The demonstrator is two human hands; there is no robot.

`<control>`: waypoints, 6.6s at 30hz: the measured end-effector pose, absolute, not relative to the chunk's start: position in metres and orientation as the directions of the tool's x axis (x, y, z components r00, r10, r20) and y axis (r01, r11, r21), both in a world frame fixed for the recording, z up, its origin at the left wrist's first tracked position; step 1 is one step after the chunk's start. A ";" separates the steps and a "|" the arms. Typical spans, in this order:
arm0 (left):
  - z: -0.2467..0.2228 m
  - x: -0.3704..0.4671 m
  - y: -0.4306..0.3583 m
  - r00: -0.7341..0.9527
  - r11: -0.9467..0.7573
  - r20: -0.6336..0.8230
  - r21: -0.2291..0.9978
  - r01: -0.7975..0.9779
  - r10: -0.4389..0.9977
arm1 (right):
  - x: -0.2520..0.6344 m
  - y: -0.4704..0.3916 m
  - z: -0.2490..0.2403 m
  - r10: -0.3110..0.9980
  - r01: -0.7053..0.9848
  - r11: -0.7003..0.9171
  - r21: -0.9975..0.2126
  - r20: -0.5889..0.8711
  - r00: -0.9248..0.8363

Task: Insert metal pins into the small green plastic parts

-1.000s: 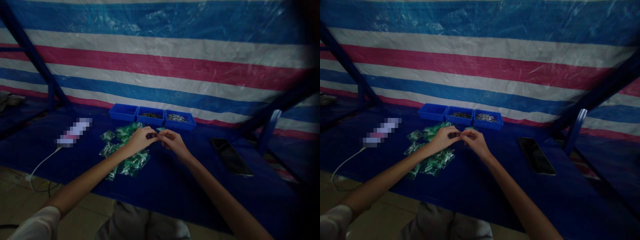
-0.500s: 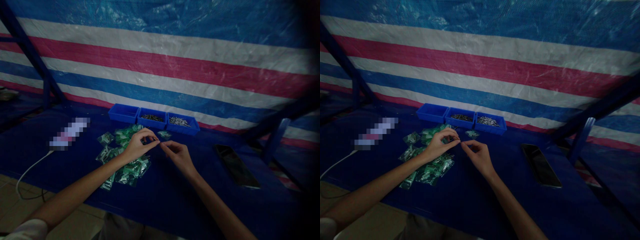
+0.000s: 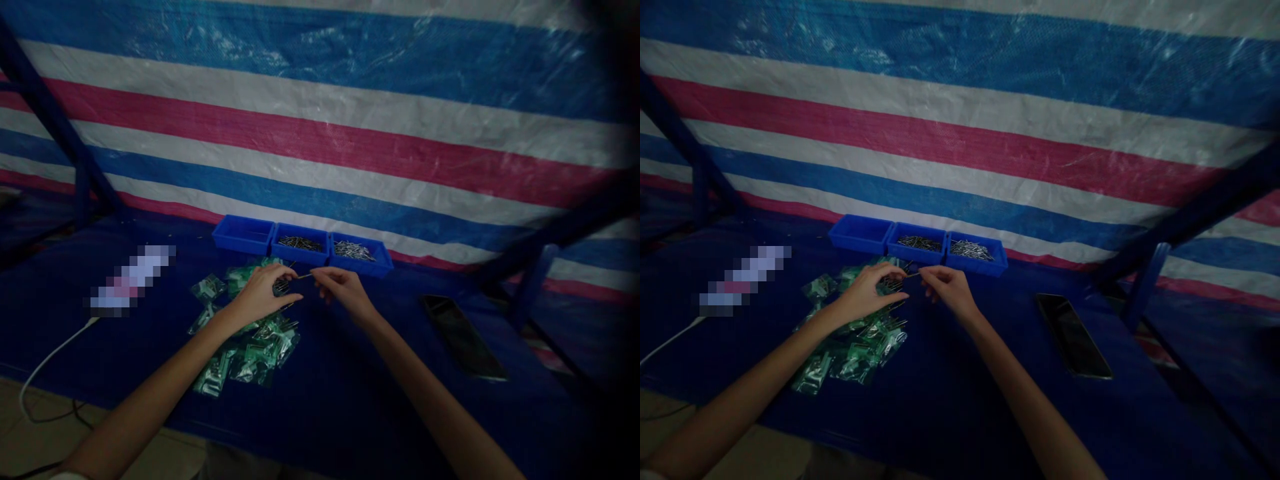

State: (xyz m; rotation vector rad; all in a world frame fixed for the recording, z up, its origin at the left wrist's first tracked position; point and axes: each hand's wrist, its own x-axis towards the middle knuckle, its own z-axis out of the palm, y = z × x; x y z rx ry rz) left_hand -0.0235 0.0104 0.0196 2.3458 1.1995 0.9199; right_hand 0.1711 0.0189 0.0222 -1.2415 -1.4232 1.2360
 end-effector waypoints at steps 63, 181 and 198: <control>0.008 -0.027 0.022 0.304 -0.658 0.583 0.662 0.360 0.753 | 0.135 -0.010 -0.009 0.879 0.496 0.463 -0.735 0.451 -0.153; 0.006 -0.030 0.024 0.319 -0.532 0.429 0.622 0.574 0.845 | 0.159 0.025 0.009 0.997 0.047 0.065 -0.997 0.063 -0.037; 0.009 -0.025 0.014 0.298 -0.490 0.440 0.429 0.759 0.847 | 0.152 -0.004 -0.008 0.911 0.782 0.412 -0.468 0.225 -0.345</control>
